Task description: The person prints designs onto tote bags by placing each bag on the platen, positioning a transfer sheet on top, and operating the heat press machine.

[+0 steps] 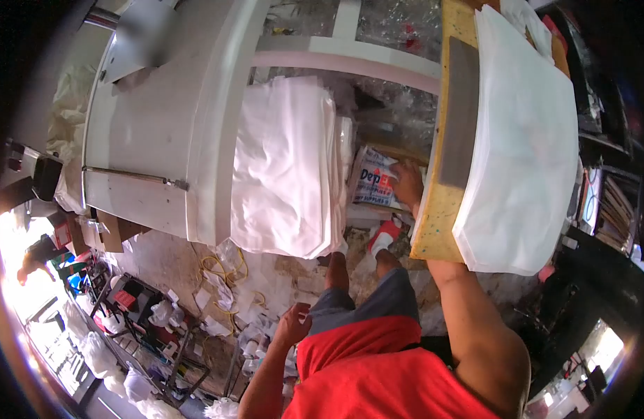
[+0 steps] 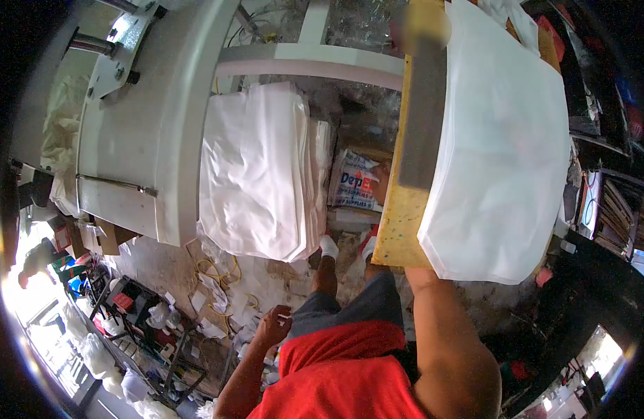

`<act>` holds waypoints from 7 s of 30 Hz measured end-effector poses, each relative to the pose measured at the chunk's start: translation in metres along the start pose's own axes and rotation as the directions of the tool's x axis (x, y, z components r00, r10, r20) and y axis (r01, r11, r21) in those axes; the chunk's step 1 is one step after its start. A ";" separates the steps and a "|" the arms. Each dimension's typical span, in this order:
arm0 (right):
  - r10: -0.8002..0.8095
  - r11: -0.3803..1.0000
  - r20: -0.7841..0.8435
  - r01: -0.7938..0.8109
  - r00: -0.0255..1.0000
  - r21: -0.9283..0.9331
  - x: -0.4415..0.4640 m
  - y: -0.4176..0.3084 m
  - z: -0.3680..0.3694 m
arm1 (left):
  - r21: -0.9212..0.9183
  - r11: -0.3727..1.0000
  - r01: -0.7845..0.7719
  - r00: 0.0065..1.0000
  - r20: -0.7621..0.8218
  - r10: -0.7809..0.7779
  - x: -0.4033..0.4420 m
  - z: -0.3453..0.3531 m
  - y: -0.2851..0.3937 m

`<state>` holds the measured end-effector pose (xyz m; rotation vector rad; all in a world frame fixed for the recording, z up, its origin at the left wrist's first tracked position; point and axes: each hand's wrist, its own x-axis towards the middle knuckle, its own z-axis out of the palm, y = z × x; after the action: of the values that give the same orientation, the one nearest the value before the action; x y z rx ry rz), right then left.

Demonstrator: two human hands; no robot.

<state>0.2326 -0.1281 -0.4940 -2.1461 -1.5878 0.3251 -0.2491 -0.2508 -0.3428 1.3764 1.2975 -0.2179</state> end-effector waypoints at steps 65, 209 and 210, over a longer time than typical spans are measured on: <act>-0.031 0.978 -0.465 -0.069 0.885 -0.196 -0.034 0.045 -0.383 | 0.765 0.431 -0.478 0.303 -0.317 0.899 0.134 0.063 0.500; 0.126 0.976 -0.759 -0.218 0.638 -0.022 -0.121 -0.259 -0.361 | 0.171 0.982 0.085 0.770 -0.637 0.044 0.183 -0.253 0.065; 0.125 0.974 -0.772 -0.227 0.623 -0.026 -0.124 -0.259 -0.355 | 0.168 0.978 0.127 0.811 -0.586 -0.005 0.186 -0.258 0.063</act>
<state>0.1325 -0.2600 -0.0683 -2.0846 -0.8996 -0.6001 -0.2709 0.0718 -0.3661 1.6429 1.8789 0.0425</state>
